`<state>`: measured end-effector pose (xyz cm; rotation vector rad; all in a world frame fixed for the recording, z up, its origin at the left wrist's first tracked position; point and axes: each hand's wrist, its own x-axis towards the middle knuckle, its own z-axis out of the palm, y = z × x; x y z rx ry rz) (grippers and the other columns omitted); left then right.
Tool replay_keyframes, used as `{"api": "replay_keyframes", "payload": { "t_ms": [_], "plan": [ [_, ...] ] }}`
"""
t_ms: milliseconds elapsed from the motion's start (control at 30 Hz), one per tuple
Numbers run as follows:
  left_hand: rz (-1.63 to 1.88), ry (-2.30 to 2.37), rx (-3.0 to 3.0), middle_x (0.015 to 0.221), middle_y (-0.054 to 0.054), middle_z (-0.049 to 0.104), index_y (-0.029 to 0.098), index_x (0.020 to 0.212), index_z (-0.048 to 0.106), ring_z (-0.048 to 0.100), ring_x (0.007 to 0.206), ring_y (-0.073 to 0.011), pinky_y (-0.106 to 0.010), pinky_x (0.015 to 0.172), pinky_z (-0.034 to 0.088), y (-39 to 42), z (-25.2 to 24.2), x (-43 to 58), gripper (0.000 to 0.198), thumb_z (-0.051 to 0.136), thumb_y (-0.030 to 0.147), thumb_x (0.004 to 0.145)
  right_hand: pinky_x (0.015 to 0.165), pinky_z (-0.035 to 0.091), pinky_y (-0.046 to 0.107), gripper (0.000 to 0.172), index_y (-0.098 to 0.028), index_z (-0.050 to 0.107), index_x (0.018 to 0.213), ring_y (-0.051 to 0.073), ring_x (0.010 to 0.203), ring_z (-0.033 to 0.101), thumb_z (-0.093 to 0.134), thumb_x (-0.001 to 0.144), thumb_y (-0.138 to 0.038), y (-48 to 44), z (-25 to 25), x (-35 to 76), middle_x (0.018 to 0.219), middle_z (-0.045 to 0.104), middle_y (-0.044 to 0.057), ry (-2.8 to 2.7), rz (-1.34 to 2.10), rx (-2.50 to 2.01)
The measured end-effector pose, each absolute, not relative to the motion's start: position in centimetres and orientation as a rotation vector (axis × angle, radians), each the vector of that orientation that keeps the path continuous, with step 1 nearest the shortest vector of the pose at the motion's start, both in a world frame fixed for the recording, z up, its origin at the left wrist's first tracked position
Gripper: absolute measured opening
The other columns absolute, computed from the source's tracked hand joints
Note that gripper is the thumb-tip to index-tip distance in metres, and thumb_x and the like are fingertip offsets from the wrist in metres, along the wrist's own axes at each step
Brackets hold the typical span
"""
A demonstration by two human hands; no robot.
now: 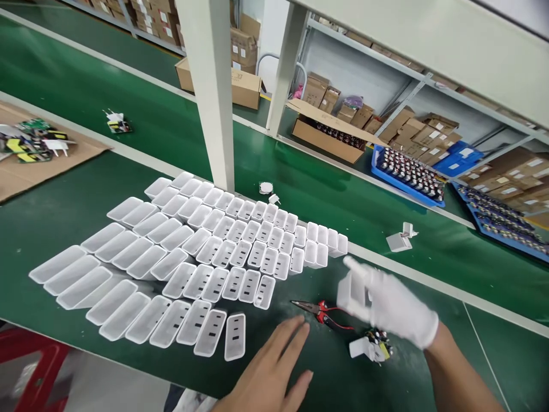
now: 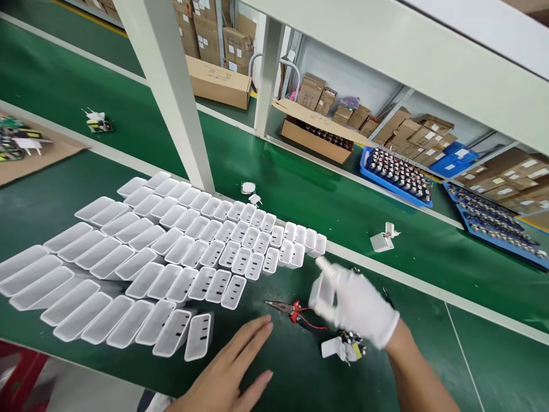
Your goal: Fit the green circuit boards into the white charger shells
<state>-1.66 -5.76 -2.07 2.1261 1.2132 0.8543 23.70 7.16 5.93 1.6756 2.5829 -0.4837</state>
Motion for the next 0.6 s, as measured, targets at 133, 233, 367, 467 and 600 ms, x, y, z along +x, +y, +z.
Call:
{"api": "replay_keyframes", "payload": {
  "t_ms": [133, 233, 367, 467, 600],
  "plan": [
    [0.732, 1.223, 2.003, 0.155, -0.018, 0.040, 0.023, 0.157, 0.003, 0.045, 0.139, -0.0331, -0.047, 0.105, 0.052, -6.1, -4.0, -0.8, 0.096, 0.062, 0.013, 0.081, 0.074, 0.052, 0.038, 0.085, -0.017, 0.036, 0.150, 0.025, 0.083, 0.065, 0.069, 0.073, -0.029, 1.6, 6.9, 18.0, 0.109, 0.067, 0.012, 2.588, -0.700, 1.140],
    [0.731, 1.196, 2.004, 0.149, -0.016, 0.047, 0.027, 0.155, 0.009, 0.047, 0.138, -0.0335, -0.055, 0.107, 0.048, -6.7, -5.5, -0.9, 0.092, 0.056, 0.005, 0.079, 0.072, 0.052, 0.034, 0.083, -0.020, 0.042, 0.147, 0.024, 0.085, 0.067, 0.074, 0.073, -0.039, 2.4, 7.5, 16.2, 0.112, 0.068, 0.010, 2.600, -0.893, 1.025],
    [0.782, 1.213, 1.975, 0.147, -0.013, 0.050, 0.027, 0.148, 0.023, 0.046, 0.138, -0.0310, -0.055, 0.110, 0.046, -7.5, -7.1, -1.6, 0.081, 0.052, 0.002, 0.077, 0.072, 0.049, 0.031, 0.040, -0.024, 0.062, 0.127, 0.019, 0.076, 0.066, 0.045, 0.097, -0.046, 11.0, 8.5, 14.6, 0.088, 0.072, 0.002, 2.750, -0.700, 1.645],
    [0.838, 1.222, 1.954, 0.142, -0.015, 0.053, 0.024, 0.147, 0.023, 0.050, 0.134, -0.0318, -0.056, 0.107, 0.049, -7.6, -7.8, -1.7, 0.080, 0.054, 0.003, 0.076, 0.079, 0.048, 0.031, 0.052, -0.016, 0.062, 0.126, 0.022, 0.092, 0.067, 0.036, 0.099, -0.052, 19.1, 8.1, 11.2, 0.090, 0.074, 0.006, 2.564, -0.291, 2.029],
    [0.861, 1.268, 1.879, 0.137, -0.017, 0.056, 0.020, 0.146, 0.026, 0.055, 0.128, -0.0320, -0.055, 0.104, 0.051, -7.3, -7.9, -1.5, 0.077, 0.056, 0.005, 0.077, 0.077, 0.048, 0.031, 0.057, -0.009, 0.068, 0.112, 0.028, 0.095, 0.068, 0.052, 0.090, -0.059, 26.1, 5.5, 6.1, 0.089, 0.074, 0.015, 2.268, -0.231, 2.016]
  ]
}}
